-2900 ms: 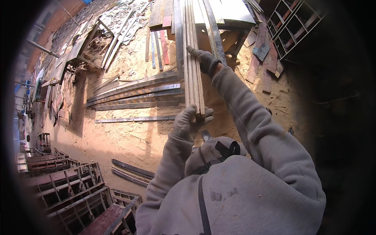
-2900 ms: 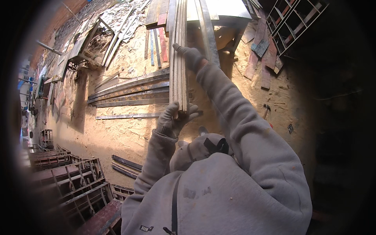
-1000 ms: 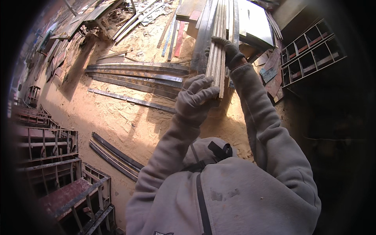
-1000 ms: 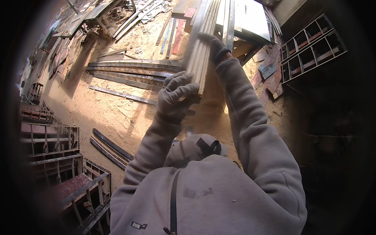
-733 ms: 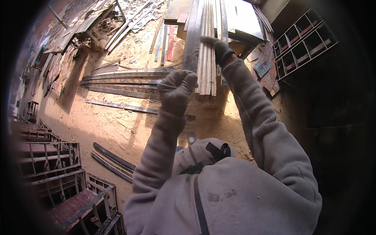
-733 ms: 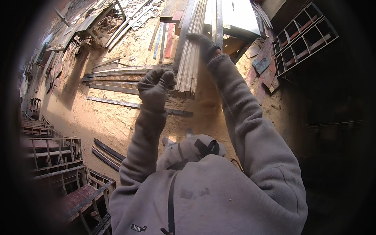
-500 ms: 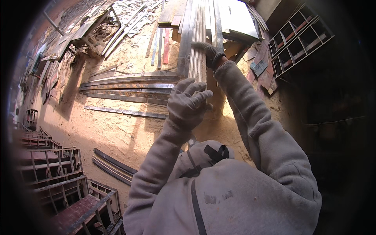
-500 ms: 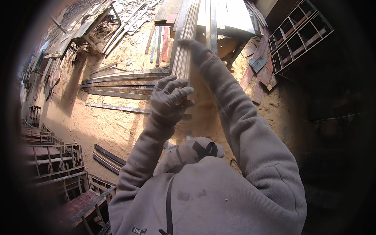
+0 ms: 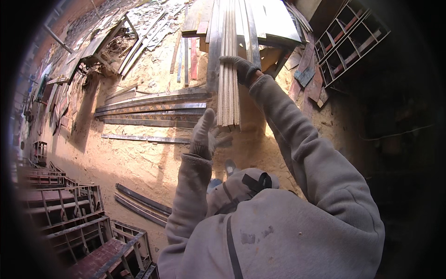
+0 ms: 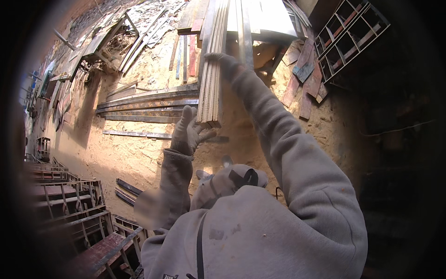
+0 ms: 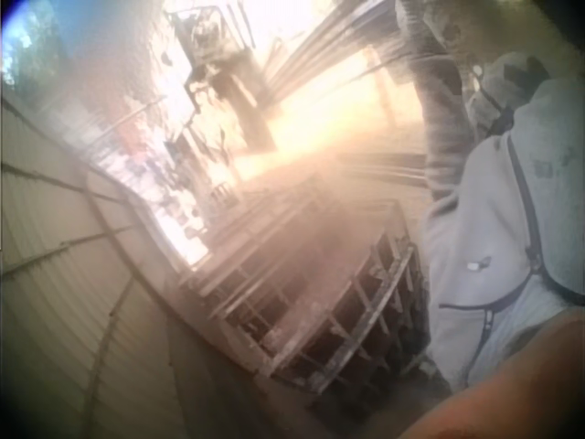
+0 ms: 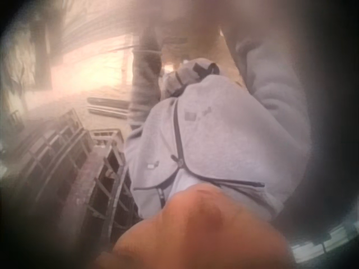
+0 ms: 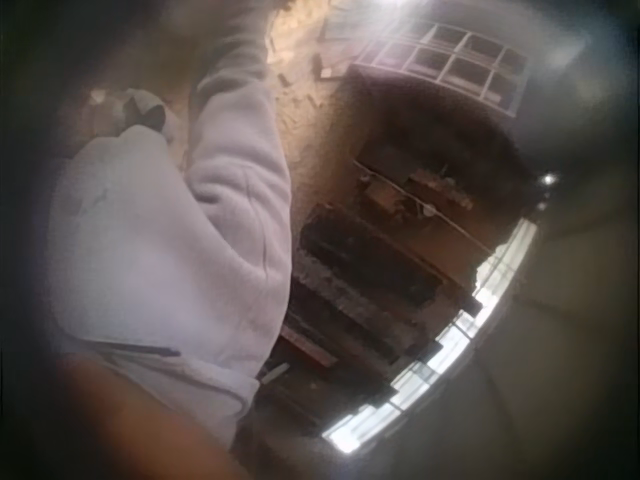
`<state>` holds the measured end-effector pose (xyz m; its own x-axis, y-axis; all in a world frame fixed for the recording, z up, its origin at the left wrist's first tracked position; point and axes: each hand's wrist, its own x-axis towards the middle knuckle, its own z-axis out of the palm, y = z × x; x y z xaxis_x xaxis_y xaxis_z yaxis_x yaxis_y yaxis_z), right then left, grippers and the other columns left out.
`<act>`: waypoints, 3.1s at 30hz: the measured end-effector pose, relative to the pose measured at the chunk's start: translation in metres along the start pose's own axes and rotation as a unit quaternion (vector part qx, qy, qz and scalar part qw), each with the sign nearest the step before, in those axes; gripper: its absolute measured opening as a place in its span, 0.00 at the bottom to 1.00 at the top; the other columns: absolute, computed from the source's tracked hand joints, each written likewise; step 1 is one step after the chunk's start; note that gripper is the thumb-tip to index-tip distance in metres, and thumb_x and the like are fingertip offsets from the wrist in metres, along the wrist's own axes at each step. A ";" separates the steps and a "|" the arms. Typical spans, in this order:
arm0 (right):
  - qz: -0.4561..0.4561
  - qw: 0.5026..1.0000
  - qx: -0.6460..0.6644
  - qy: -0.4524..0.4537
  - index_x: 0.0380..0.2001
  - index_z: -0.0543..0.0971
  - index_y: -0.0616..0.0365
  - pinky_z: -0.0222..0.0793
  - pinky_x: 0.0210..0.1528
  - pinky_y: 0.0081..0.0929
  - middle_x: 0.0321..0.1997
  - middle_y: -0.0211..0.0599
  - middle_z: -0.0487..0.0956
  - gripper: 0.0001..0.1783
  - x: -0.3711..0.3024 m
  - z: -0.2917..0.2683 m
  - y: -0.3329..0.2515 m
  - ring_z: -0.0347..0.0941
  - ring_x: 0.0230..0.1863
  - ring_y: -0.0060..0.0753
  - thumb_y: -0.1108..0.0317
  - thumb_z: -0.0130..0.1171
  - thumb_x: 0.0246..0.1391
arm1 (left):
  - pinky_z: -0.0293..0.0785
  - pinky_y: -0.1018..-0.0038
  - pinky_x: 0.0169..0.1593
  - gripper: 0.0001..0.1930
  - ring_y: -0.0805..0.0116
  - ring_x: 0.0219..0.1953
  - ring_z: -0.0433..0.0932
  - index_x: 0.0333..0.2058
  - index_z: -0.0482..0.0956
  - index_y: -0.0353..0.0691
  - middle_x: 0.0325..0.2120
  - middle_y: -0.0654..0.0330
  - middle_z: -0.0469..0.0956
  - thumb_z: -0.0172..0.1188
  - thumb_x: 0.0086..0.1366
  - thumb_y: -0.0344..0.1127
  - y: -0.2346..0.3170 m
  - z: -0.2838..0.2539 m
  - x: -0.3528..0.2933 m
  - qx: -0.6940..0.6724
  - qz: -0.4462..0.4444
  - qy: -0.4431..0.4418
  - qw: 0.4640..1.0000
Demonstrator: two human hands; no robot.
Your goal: The person uses a table saw to cut long wooden planks into shorter pieces. They feed each plank through the saw, collect the cut pieces, and stack them on the table. The person also moves a stack of cut pieces to a nearby pile.
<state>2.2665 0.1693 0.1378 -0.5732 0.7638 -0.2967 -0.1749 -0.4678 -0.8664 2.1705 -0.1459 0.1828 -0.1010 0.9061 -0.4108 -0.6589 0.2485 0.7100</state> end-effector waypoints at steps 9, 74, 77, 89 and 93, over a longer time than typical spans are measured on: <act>0.066 0.992 -0.062 0.087 0.38 0.86 0.65 0.74 0.31 0.24 0.31 0.28 0.83 0.22 -0.155 0.090 0.059 0.76 0.28 0.21 0.52 0.71 0.62 | 0.89 0.67 0.44 0.24 0.58 0.39 0.87 0.52 0.77 0.29 0.40 0.51 0.84 0.76 0.59 0.30 -0.005 -0.015 -0.112 0.041 -0.187 0.011 0.981; 0.001 0.969 0.085 0.233 0.59 0.77 0.65 0.75 0.63 0.55 0.58 0.54 0.81 0.32 0.608 0.780 0.289 0.78 0.57 0.57 0.49 0.59 0.63 | 0.76 0.62 0.62 0.51 0.60 0.55 0.80 0.69 0.65 0.31 0.60 0.52 0.75 0.81 0.56 0.53 0.769 -1.147 -0.116 0.126 0.488 0.397 0.767; 0.030 0.947 0.034 0.317 0.57 0.79 0.65 0.73 0.65 0.56 0.57 0.54 0.83 0.33 0.646 0.813 0.278 0.79 0.56 0.60 0.45 0.51 0.66 | 0.70 0.58 0.69 0.57 0.58 0.61 0.76 0.72 0.60 0.34 0.60 0.50 0.74 0.84 0.51 0.51 0.835 -1.184 -0.071 -0.024 0.447 0.346 0.825; -0.033 0.960 0.076 0.267 0.54 0.81 0.67 0.79 0.60 0.54 0.53 0.54 0.85 0.32 0.859 0.949 0.368 0.83 0.53 0.57 0.47 0.46 0.67 | 0.51 0.49 0.77 0.72 0.48 0.76 0.58 0.76 0.51 0.37 0.75 0.45 0.56 0.81 0.42 0.69 1.124 -1.366 0.128 0.089 0.498 0.377 0.776; -0.013 0.936 0.144 0.320 0.62 0.76 0.66 0.76 0.64 0.56 0.59 0.57 0.82 0.38 0.918 1.031 0.422 0.80 0.57 0.60 0.43 0.46 0.65 | 0.52 0.51 0.76 0.73 0.50 0.75 0.59 0.75 0.56 0.38 0.73 0.45 0.59 0.79 0.37 0.75 1.233 -1.396 0.168 0.255 0.456 0.404 0.751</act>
<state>0.8416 0.2148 -0.0861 0.0148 0.8438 -0.5364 -0.4444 -0.4751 -0.7595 0.3008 -0.1650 0.1911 -0.8918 0.3270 0.3128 0.3092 -0.0643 0.9488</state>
